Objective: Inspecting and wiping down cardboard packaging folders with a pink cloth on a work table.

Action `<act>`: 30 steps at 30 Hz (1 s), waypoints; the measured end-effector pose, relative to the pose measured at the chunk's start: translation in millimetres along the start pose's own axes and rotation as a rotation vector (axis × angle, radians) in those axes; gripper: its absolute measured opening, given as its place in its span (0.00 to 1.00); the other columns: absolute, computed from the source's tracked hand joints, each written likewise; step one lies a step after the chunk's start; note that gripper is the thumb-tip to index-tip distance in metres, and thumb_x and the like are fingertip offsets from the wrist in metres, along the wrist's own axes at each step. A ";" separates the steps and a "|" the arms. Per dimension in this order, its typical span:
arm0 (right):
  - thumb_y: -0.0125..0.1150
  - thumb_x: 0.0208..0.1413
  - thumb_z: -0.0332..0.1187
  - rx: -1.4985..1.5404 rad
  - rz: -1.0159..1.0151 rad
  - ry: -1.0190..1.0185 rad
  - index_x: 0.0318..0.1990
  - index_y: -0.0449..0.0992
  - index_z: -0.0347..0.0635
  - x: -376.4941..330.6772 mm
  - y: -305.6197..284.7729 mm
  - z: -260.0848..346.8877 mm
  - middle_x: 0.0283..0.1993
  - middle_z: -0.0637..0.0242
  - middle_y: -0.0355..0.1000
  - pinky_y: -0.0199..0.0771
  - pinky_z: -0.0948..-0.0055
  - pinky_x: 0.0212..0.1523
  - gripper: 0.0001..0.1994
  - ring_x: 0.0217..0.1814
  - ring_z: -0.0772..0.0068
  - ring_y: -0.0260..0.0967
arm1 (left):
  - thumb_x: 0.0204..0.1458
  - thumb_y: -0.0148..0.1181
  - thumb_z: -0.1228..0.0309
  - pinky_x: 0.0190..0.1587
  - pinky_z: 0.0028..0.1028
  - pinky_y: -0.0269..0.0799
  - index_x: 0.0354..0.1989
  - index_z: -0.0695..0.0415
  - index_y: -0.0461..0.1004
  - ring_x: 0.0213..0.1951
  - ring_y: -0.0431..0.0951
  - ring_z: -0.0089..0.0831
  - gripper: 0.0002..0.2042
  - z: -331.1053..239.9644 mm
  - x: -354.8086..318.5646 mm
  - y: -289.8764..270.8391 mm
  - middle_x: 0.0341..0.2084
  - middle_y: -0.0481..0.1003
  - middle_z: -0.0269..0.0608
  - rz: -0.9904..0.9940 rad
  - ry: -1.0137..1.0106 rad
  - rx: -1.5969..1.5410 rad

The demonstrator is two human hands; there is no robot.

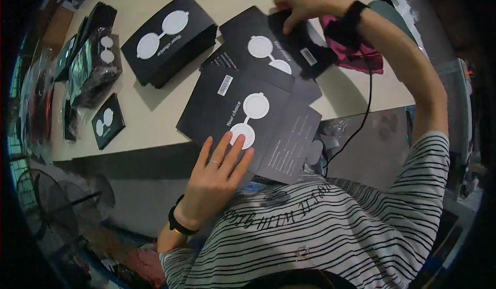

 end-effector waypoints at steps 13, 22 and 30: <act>0.64 0.52 0.35 0.953 -0.863 0.320 0.54 0.70 0.38 -226.2 -52.2 -107.2 0.47 0.65 0.72 0.69 0.74 0.50 0.22 0.48 0.72 0.70 | 0.45 0.61 0.65 0.65 0.48 0.50 0.62 0.56 0.62 0.65 0.55 0.46 0.32 8.2 44.0 30.1 0.65 0.56 0.49 0.022 0.061 -0.105; 0.56 0.61 0.39 1.310 -0.245 0.147 0.47 0.71 0.42 -158.7 89.6 25.2 0.38 0.76 0.72 0.66 0.82 0.42 0.13 0.43 0.86 0.66 | 0.37 0.72 0.63 0.52 0.41 0.66 0.48 0.57 0.74 0.50 0.66 0.44 0.26 8.7 32.9 -2.0 0.50 0.67 0.44 -0.552 0.107 -0.177; 0.62 0.48 0.32 -0.152 -0.467 0.180 0.55 0.68 0.49 -157.6 68.1 -22.0 0.55 0.56 0.64 0.66 0.59 0.51 0.23 0.55 0.49 0.62 | 0.43 0.66 0.63 0.58 0.45 0.63 0.46 0.61 0.75 0.55 0.69 0.44 0.21 15.3 42.1 33.5 0.51 0.71 0.48 -0.320 0.105 -0.278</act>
Point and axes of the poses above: each hand's wrist, its own x-axis towards the middle knuckle, its own y-axis out of the palm, z = x × y, the point moved 6 cm from there along x, towards the middle knuckle
